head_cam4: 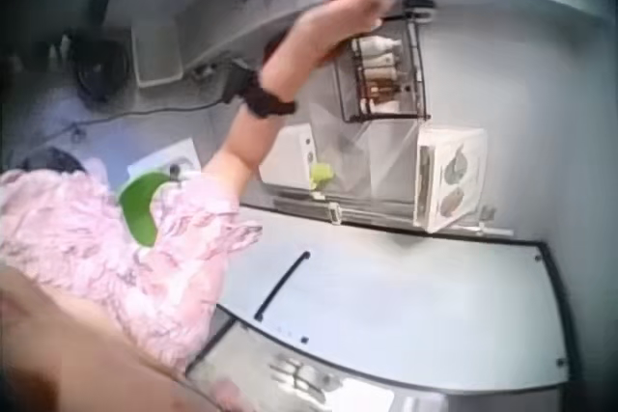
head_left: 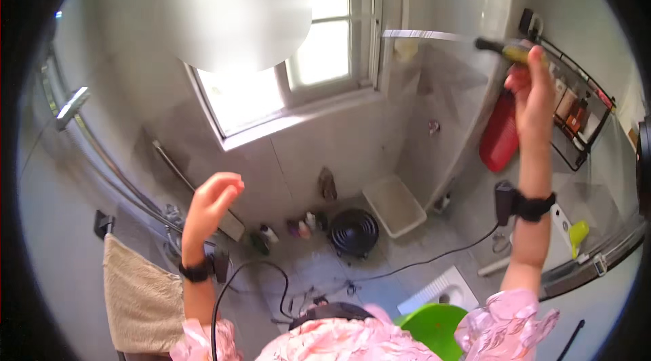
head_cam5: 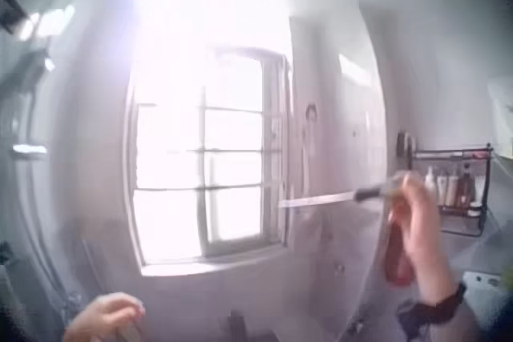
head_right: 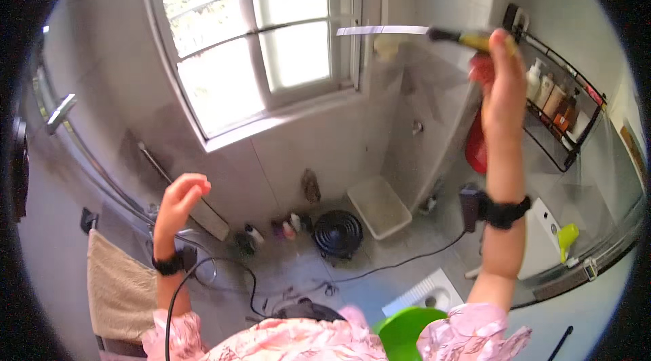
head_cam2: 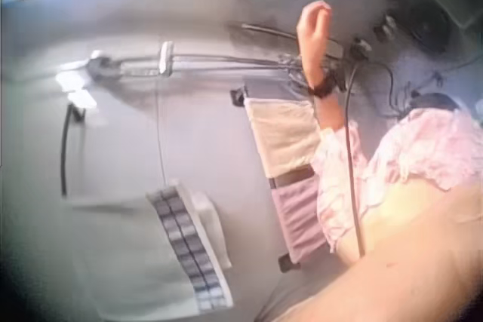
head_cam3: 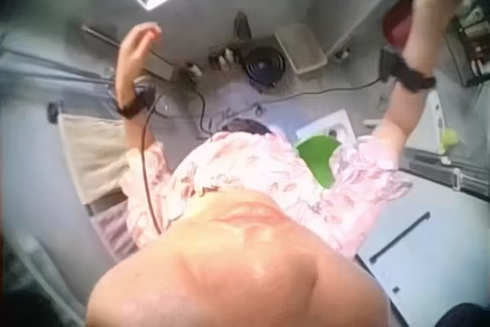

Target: Using a screwdriver to repair or adjust the latch on a window in a bathroom.

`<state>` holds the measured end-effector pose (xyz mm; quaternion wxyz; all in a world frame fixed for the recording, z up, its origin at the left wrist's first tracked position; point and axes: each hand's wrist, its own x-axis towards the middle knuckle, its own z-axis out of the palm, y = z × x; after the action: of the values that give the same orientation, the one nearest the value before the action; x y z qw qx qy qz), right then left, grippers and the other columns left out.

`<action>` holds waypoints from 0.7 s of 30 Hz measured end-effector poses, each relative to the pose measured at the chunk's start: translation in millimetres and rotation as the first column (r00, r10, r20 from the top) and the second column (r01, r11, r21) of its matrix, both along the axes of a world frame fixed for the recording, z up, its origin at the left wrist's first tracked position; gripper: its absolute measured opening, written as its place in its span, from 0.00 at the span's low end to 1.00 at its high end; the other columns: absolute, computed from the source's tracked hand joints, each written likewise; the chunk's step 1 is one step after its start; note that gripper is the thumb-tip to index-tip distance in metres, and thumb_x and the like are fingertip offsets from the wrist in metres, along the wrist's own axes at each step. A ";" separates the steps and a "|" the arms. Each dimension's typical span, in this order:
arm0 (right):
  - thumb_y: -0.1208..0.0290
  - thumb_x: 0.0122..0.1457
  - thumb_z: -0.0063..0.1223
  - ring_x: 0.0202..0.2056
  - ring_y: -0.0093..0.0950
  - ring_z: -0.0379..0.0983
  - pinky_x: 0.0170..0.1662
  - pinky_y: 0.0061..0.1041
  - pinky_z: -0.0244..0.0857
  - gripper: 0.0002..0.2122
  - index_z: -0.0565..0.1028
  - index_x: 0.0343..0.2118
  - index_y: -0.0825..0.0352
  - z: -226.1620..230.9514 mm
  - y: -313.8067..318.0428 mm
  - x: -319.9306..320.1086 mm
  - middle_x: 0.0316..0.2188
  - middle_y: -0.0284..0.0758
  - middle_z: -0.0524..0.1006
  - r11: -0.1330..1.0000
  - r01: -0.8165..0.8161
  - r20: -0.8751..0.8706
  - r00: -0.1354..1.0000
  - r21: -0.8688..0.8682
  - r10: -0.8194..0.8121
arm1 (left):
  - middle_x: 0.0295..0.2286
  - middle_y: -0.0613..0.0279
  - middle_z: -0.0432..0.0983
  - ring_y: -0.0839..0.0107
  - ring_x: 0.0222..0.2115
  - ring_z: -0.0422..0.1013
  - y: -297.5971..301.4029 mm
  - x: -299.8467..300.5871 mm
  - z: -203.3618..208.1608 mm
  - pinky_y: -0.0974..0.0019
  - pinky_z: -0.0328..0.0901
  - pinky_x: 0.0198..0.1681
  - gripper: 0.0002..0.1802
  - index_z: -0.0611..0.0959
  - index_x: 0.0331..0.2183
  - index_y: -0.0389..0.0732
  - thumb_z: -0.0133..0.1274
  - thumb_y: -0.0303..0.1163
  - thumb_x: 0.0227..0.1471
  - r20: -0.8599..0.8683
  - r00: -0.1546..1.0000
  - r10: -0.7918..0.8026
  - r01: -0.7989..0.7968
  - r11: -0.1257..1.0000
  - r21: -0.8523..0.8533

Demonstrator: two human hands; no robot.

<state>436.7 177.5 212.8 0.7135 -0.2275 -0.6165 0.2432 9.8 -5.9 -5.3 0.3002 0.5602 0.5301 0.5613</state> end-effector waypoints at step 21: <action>0.58 0.57 0.46 0.23 0.12 0.60 0.27 0.11 0.56 0.17 0.72 0.43 0.66 -35.7 323.8 51.3 0.24 0.25 0.67 1.000 0.010 0.022 1.000 0.016 -0.011 | 0.45 0.58 0.68 0.67 0.47 0.64 375.3 -113.1 135.3 0.64 0.58 0.51 0.22 0.71 0.47 0.43 0.46 0.43 0.53 -0.650 0.757 0.066 -0.140 0.988 -0.063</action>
<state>487.9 501.4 177.1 0.7095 -0.2276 -0.6252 0.2320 -103.2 369.5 130.0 0.0979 0.6719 0.6605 0.3205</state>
